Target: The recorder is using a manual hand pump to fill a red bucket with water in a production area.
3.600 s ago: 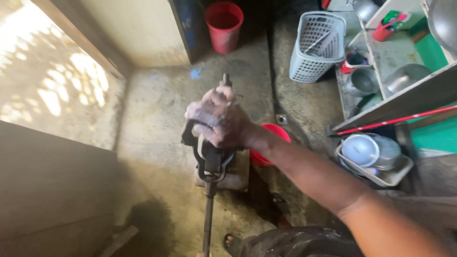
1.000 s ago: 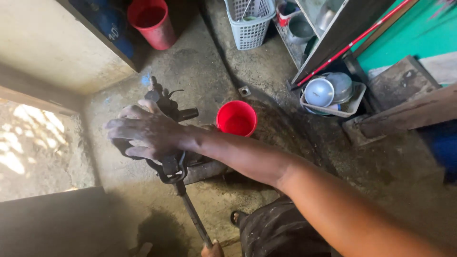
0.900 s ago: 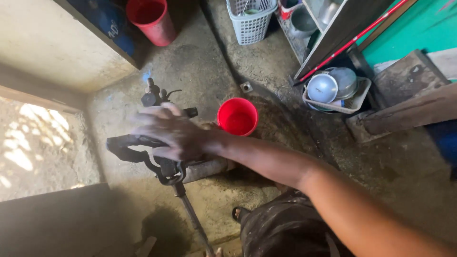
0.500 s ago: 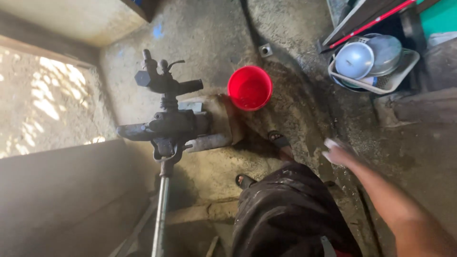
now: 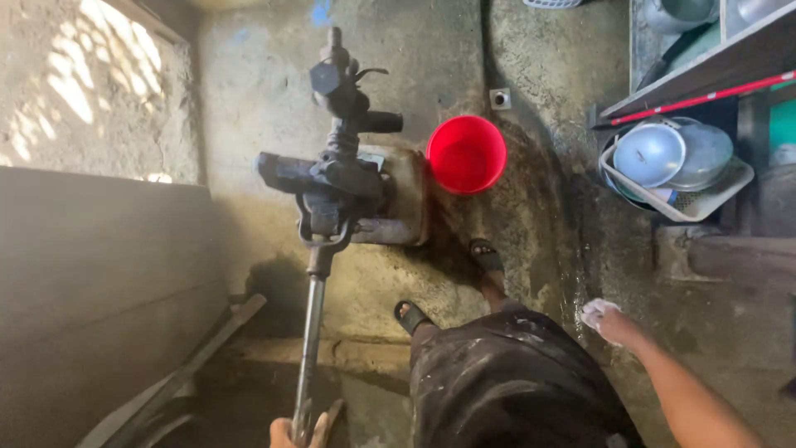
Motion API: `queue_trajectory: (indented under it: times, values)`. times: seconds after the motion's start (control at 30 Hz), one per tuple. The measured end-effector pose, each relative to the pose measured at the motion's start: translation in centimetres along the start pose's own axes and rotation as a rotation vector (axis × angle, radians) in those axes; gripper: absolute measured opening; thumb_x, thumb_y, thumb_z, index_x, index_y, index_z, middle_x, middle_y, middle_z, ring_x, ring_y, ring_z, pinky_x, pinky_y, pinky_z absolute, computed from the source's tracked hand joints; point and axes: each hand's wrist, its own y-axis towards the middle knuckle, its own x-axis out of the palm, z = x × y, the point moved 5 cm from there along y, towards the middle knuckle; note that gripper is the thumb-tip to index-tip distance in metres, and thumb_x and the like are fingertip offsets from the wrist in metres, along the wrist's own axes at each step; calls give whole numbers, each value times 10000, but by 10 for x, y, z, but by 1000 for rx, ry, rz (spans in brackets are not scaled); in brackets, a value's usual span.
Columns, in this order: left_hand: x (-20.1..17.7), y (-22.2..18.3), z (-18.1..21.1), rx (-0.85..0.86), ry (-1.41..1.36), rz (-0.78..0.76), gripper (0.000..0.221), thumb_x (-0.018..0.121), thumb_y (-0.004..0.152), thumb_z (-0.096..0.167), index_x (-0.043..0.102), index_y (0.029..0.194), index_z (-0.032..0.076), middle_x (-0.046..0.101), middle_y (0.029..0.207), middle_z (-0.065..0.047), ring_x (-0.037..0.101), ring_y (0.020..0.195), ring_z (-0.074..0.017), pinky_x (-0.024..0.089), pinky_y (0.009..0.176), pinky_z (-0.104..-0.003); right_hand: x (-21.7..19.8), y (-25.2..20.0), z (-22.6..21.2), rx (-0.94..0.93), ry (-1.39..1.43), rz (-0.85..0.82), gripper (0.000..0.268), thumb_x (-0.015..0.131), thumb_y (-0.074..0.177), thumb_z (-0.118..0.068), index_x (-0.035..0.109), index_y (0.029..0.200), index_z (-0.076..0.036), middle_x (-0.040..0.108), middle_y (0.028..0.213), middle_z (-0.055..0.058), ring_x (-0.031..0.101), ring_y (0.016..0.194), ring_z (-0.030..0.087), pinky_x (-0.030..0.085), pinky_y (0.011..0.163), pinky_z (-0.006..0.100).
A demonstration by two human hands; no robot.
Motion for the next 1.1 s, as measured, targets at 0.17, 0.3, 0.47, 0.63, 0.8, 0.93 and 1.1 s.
queue_trajectory:
  times: [0.17,0.3,0.47,0.63,0.8,0.93,1.1]
  values:
    - [-28,-1,103,-102,17,-37,502,872,699,437,584,905,81,654,629,-141,683,645,-338,540,640,-480,-33,-13,-76,-198,-50,118,397,684,931,-375,689,1205,-87,767,1150,127,741,1062,259,564,927,405]
    - [47,18,90,-287,-279,-427,329,722,870,416,596,942,121,706,731,-224,699,738,-469,564,667,-548,-36,-32,-75,-237,139,74,433,678,917,-377,659,1245,-94,775,1169,142,743,1110,261,580,929,427]
    - [126,58,97,75,-287,-141,239,686,875,339,604,910,117,684,779,-239,673,798,-477,534,686,-544,-28,-102,-46,11,-147,95,491,610,933,-480,634,1312,-169,755,1269,61,734,1168,226,523,1020,432]
    - [160,91,118,125,-147,-12,240,685,880,334,615,859,105,680,785,-230,667,765,-473,517,689,-554,8,-136,34,-8,-187,117,525,595,939,-516,627,1341,-180,668,1393,65,649,1250,282,507,1042,435]
    - [172,81,111,170,-355,31,198,652,860,265,650,827,70,657,745,-209,658,682,-415,519,651,-496,63,-115,143,231,-154,-203,362,596,942,-338,703,1263,-209,660,1364,27,641,1164,254,577,977,448]
    - [147,35,108,-36,-324,-138,283,708,869,280,642,779,20,633,671,-208,625,634,-357,517,656,-472,74,-77,137,21,-88,-81,328,650,853,-255,762,1154,-191,805,1157,49,695,1057,234,574,929,414]
    - [59,5,50,11,-177,-345,356,852,736,364,717,929,97,724,741,-88,678,674,-200,540,679,-387,38,-55,16,-134,69,64,361,678,916,-421,717,1138,-140,765,1054,103,732,983,277,574,880,412]
